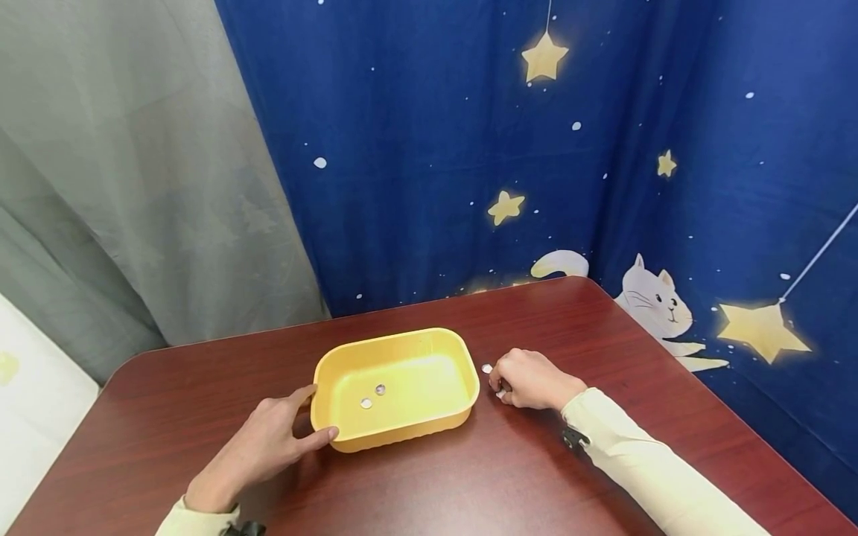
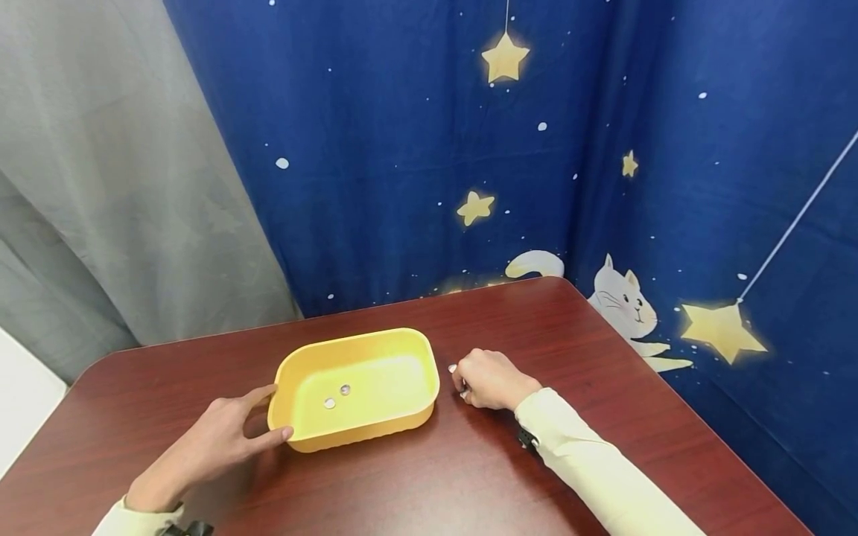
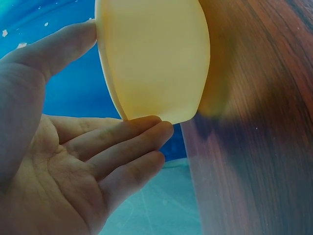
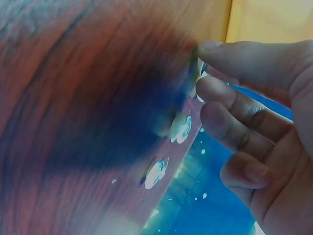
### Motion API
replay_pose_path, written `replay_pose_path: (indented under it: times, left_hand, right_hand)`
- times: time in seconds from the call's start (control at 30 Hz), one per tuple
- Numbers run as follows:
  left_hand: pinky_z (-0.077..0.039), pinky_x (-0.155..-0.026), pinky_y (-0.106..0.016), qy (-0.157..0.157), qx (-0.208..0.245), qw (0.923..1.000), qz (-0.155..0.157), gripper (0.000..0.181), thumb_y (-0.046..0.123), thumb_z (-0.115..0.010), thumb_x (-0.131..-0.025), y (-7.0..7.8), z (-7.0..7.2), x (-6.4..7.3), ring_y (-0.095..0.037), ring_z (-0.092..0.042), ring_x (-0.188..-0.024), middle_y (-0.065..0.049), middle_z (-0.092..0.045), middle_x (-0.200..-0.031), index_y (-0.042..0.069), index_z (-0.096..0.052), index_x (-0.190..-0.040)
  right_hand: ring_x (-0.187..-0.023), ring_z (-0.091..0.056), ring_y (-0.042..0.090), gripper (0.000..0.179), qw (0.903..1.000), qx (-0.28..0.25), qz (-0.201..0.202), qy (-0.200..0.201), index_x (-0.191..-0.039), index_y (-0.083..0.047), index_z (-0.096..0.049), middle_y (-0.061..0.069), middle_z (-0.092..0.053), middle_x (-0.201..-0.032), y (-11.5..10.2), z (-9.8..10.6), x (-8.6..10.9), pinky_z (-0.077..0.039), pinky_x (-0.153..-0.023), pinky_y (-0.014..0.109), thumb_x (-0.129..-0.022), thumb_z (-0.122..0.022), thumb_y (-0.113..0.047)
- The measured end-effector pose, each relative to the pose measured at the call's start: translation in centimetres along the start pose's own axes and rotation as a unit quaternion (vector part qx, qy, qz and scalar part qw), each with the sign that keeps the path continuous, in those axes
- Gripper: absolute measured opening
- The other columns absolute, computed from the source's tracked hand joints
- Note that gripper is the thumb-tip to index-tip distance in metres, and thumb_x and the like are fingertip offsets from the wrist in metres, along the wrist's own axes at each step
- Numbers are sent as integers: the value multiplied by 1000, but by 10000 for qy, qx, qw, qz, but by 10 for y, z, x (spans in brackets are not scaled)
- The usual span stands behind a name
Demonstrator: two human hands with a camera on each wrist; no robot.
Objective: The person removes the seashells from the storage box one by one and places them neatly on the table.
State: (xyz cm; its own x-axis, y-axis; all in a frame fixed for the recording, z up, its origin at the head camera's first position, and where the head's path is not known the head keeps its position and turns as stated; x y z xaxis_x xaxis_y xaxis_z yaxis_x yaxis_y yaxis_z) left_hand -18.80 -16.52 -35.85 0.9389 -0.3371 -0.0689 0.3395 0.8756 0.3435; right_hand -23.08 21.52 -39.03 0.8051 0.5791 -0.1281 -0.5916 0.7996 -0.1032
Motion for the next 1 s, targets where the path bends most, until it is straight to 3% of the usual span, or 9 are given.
replay_pose_path:
  times: [0.33, 0.53, 0.67, 1.0]
  left_hand:
    - [-57, -92, -50, -3, -3, 10000, 44, 81, 51, -79, -81, -1, -1, 0, -27, -70, -108, -19, -70, -124, -5, -57, -135]
    - [-57, -93, -50, 1, 32, 10000, 29, 81, 51, -79, -82, 0, 0, -1, -28, -70, -109, -19, -69, -125, -5, -57, -135]
    - [-57, -93, -50, 8, 29, 10000, 34, 81, 51, -78, -82, -1, 0, -1, -29, -69, -110, -20, -69, -126, -5, -56, -136]
    - [-57, -94, -49, -8, 128, 9999, 65, 81, 51, -78, -82, -3, -1, -1, -28, -69, -112, -19, -69, -127, -5, -55, -137]
  right_hand:
    - [-58, -47, 1, 13, 10000, -2, -42, -40, -79, -20, -75, -14, -56, -60, 1, 5, 0, -43, -55, 21, -76, -80, -9]
    - [-61, -49, 3, 16, 9997, -68, -229, 35, -79, -22, -75, -16, -56, -61, 5, 22, 0, -43, -57, 23, -73, -83, -8]
    - [-63, -51, 5, 15, 9998, 91, -116, 161, -80, -20, -76, -12, -62, -65, 3, 37, -3, -44, -58, 24, -73, -80, -6]
    - [-64, -51, 7, 12, 9983, 457, 340, 85, -79, -20, -73, -10, -60, -65, -22, 71, -36, -45, -58, 23, -76, -80, -11]
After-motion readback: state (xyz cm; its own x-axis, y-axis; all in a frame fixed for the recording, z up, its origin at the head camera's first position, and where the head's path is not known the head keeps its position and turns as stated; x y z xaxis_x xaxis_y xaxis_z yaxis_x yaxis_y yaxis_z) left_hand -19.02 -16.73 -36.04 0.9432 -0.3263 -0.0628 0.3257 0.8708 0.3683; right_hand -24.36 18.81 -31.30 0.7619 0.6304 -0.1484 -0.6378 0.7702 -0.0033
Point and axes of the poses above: each hand's wrist, its own x-axis away from the middle knuckle, its own z-axis out of the back of the hand, y = z × x, the point moved 3 cm from there along -x, towards the middle knuckle
